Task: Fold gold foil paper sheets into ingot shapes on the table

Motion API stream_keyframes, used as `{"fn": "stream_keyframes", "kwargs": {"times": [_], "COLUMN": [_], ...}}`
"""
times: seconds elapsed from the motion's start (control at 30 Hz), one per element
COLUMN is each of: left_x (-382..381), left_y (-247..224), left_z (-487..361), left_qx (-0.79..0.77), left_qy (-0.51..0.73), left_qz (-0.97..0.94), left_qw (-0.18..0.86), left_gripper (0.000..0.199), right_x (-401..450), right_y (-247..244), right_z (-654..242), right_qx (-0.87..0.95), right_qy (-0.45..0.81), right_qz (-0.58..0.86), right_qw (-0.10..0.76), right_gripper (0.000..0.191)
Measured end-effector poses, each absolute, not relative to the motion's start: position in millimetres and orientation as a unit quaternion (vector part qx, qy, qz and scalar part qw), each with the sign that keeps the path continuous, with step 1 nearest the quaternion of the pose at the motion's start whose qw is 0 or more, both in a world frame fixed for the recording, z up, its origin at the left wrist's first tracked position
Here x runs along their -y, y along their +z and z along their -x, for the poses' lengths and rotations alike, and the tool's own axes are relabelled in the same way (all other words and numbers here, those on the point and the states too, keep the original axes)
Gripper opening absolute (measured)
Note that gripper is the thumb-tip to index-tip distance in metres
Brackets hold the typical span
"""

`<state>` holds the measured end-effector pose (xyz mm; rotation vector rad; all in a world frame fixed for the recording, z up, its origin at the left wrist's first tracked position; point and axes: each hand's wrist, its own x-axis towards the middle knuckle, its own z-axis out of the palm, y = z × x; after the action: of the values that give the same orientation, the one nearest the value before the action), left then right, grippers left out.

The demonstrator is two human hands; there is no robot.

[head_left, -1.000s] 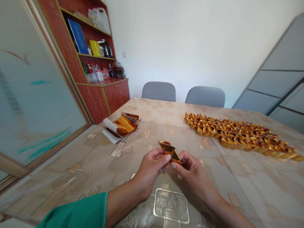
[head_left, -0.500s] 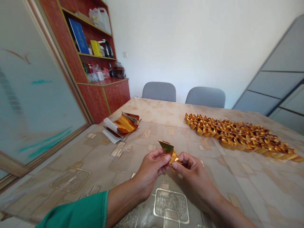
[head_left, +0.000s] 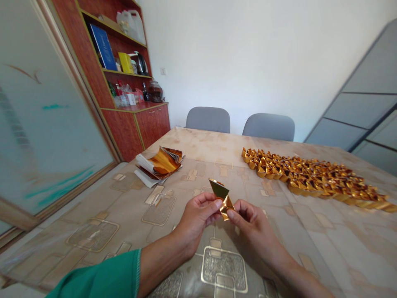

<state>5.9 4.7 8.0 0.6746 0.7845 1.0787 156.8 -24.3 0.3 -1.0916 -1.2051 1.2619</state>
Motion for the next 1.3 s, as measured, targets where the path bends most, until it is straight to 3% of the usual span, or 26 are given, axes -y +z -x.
{"fn": "stream_keyframes", "kwargs": {"times": [0.37,0.57,0.87,1.03,1.3], "left_x": [-4.5,-5.5,-4.5,-8.2,-6.4], "left_y": [6.7,8.4,4.1,5.2,6.4], "left_z": [-5.6,-4.1,-7.6,-6.3,-7.8], "left_qx": [-0.360,-0.365,-0.373,-0.365,-0.373], "left_qy": [0.494,0.474,0.501,0.533,0.528], "left_qz": [-0.336,-0.339,-0.376,-0.376,-0.352], "left_qw": [0.716,0.726,0.684,0.664,0.677], "left_gripper": [0.039,0.036,0.033,0.030,0.030], "right_x": [23.6,22.1,23.1,23.8,27.6], "right_y": [-4.6,-1.2,-0.9,-2.7,-0.3], "right_z": [-155.6,-157.2,-151.3,-153.6,-146.5], "right_qx": [0.495,0.507,0.535,0.514,0.493], "right_qy": [0.589,0.547,0.519,0.575,0.590], "right_qz": [0.423,0.471,0.471,0.444,0.423], "right_qw": [0.477,0.471,0.472,0.457,0.480], "right_gripper": [0.038,0.042,0.031,0.037,0.017]}}
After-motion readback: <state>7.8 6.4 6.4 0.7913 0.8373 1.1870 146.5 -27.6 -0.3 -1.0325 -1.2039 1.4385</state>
